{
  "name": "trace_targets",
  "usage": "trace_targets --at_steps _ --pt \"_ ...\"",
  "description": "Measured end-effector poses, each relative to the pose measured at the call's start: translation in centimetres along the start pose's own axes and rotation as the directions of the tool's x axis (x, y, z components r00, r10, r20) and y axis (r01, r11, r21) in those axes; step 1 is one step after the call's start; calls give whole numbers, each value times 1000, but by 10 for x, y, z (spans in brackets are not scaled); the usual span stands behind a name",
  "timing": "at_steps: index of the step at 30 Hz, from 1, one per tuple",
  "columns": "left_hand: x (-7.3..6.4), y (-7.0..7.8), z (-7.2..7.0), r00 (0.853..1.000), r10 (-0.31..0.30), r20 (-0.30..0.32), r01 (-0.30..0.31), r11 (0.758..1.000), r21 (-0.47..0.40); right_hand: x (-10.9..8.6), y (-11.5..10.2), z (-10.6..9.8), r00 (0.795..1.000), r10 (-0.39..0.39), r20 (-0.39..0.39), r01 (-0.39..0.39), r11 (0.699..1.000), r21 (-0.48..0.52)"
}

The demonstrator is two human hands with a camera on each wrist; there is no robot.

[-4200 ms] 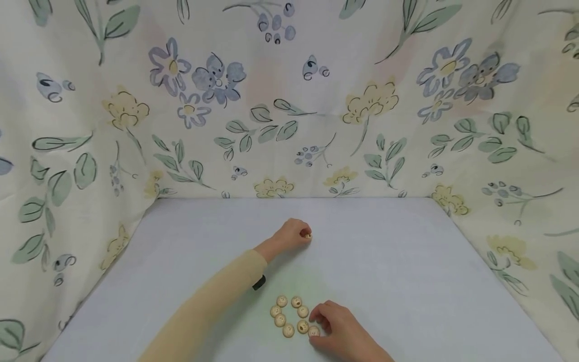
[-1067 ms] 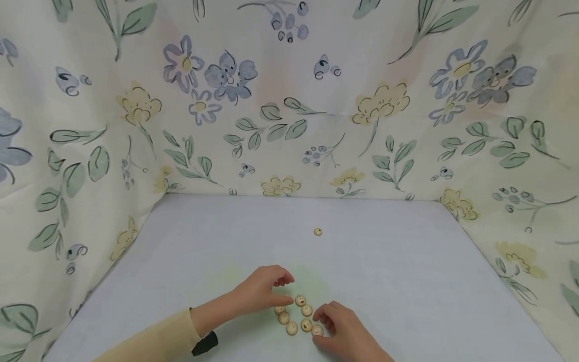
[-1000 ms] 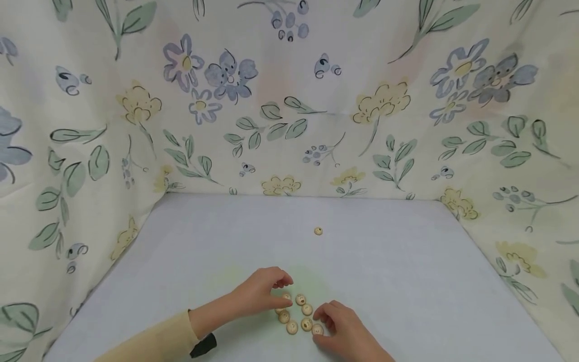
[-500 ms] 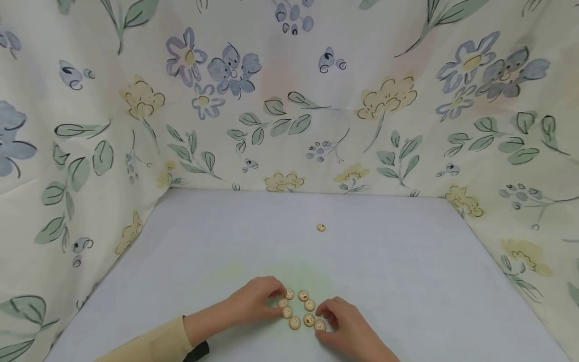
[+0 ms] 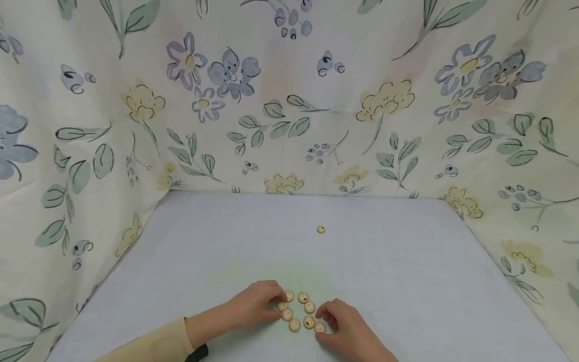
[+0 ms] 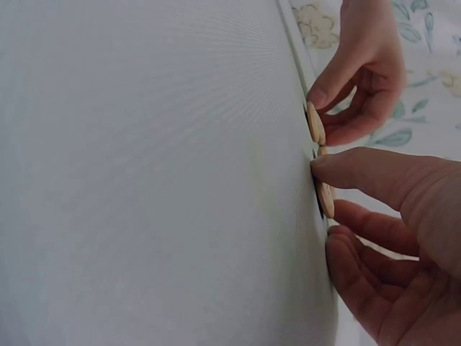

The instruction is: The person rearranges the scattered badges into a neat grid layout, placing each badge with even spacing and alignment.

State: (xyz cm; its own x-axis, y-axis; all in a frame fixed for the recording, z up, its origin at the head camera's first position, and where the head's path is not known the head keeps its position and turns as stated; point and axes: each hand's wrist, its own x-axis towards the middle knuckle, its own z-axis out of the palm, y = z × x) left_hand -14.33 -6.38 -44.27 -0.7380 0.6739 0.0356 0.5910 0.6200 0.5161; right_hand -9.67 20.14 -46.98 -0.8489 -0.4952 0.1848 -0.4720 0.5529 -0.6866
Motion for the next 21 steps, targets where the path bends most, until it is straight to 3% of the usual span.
trace_targets --at_steps 10,21 --pt "2 -4 2 999 36 -8 -36 999 13 0 2 0 999 36 26 -37 999 18" --pt "4 -6 3 999 47 -6 -47 999 20 0 2 2 1000 1 -10 -1 1000 0"
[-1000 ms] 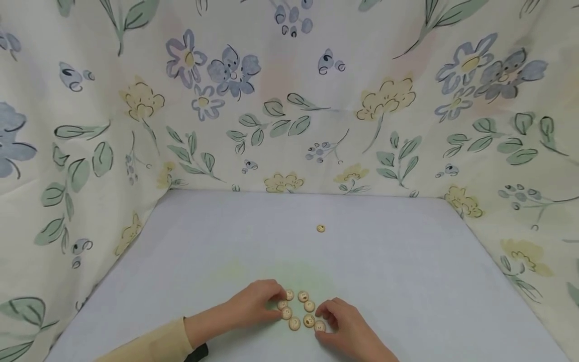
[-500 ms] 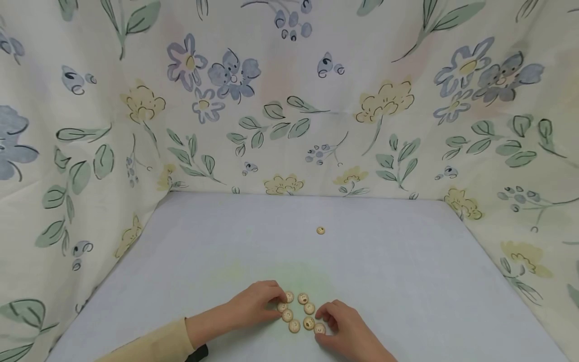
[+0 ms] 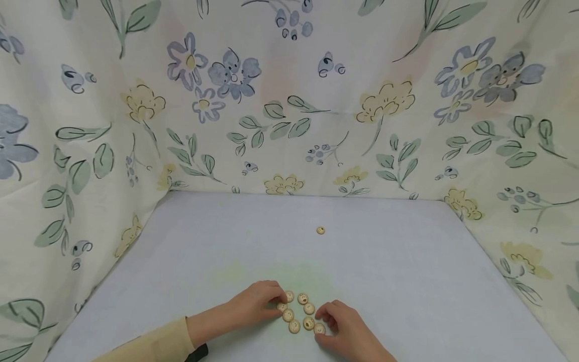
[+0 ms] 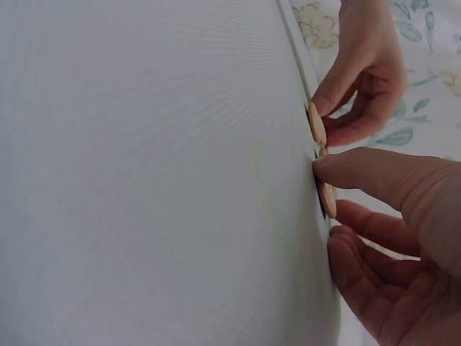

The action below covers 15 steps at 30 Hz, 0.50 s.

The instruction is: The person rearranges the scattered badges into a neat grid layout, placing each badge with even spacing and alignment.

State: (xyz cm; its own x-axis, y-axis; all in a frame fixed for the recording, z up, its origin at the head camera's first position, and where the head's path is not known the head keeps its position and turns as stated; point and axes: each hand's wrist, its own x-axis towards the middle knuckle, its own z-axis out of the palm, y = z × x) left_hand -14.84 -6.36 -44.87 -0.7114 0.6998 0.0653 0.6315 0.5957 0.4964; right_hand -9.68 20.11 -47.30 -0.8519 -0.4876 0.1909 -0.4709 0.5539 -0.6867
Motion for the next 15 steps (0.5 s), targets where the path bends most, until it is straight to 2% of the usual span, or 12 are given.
trace_targets --at_steps 7,15 --pt "2 -1 0 1000 1 1 -1 1000 5 0 -1 0 1000 -13 -11 13 1000 -6" --pt "3 1 0 1000 -3 0 3 999 37 1 -1 -1 999 34 21 -34 999 3"
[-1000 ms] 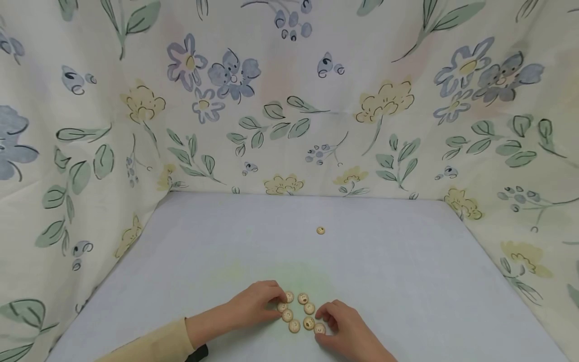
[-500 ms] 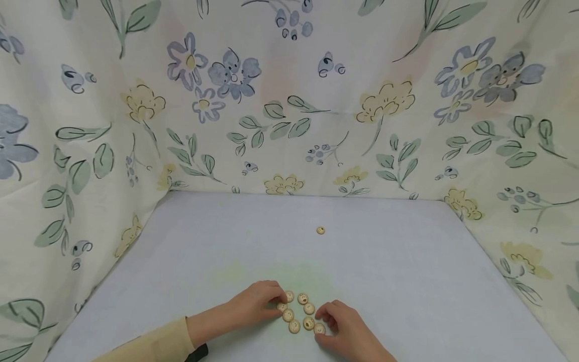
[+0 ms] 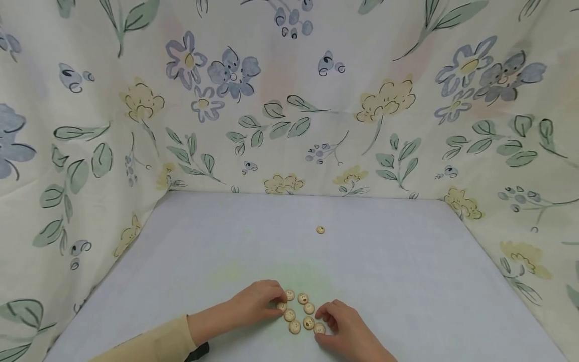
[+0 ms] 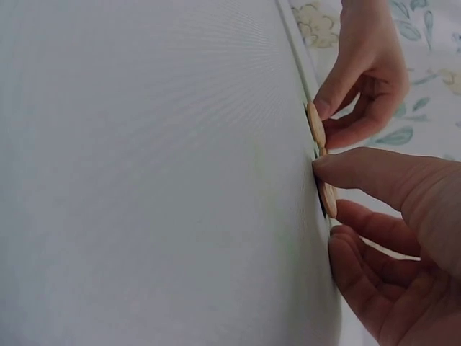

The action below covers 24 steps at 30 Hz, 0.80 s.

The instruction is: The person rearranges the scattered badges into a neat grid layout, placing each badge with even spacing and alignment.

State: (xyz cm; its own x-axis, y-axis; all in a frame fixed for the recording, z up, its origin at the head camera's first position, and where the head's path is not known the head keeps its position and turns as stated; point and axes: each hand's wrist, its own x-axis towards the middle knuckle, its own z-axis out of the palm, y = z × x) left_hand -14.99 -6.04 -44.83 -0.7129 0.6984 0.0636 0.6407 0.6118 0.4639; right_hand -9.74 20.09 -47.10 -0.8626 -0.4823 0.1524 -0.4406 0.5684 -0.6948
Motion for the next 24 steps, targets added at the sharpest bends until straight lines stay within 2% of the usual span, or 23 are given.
trace_targets --at_steps 12,24 --pt "1 -1 0 1000 18 -15 -18 999 29 3 -1 -2 995 83 55 -85 996 28" --pt "-1 -1 1 1000 15 -21 -15 1000 12 2 0 -1 997 64 42 -65 997 29"
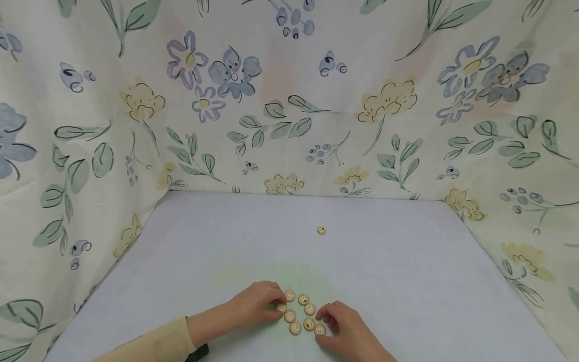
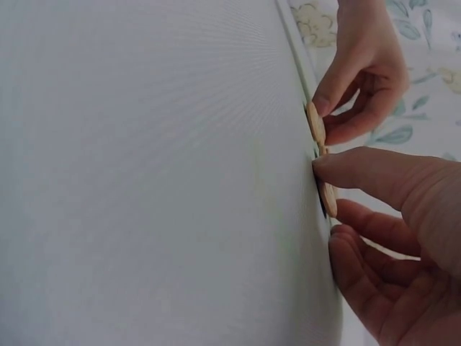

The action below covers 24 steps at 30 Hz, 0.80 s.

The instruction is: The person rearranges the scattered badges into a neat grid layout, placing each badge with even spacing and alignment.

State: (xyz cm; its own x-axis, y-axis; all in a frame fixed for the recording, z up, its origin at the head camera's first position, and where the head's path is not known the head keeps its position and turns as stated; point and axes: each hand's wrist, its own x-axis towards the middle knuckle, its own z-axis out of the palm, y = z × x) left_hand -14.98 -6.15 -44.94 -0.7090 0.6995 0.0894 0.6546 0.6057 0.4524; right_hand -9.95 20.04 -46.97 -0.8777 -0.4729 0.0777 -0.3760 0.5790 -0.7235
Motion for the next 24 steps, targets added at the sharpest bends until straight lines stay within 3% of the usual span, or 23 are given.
trace_targets --at_steps 14,19,24 --pt "3 -3 -5 1000 10 -27 -10 1000 -14 0 1 -1 1000 1 16 -1 1000 16" --pt "8 -6 -7 997 35 -69 -36 999 -19 0 1 -1 1000 2 15 -2 1000 15" --pt "17 -10 -12 996 21 -83 -24 999 -37 -1 1 0 1000 -14 4 14 1000 3"
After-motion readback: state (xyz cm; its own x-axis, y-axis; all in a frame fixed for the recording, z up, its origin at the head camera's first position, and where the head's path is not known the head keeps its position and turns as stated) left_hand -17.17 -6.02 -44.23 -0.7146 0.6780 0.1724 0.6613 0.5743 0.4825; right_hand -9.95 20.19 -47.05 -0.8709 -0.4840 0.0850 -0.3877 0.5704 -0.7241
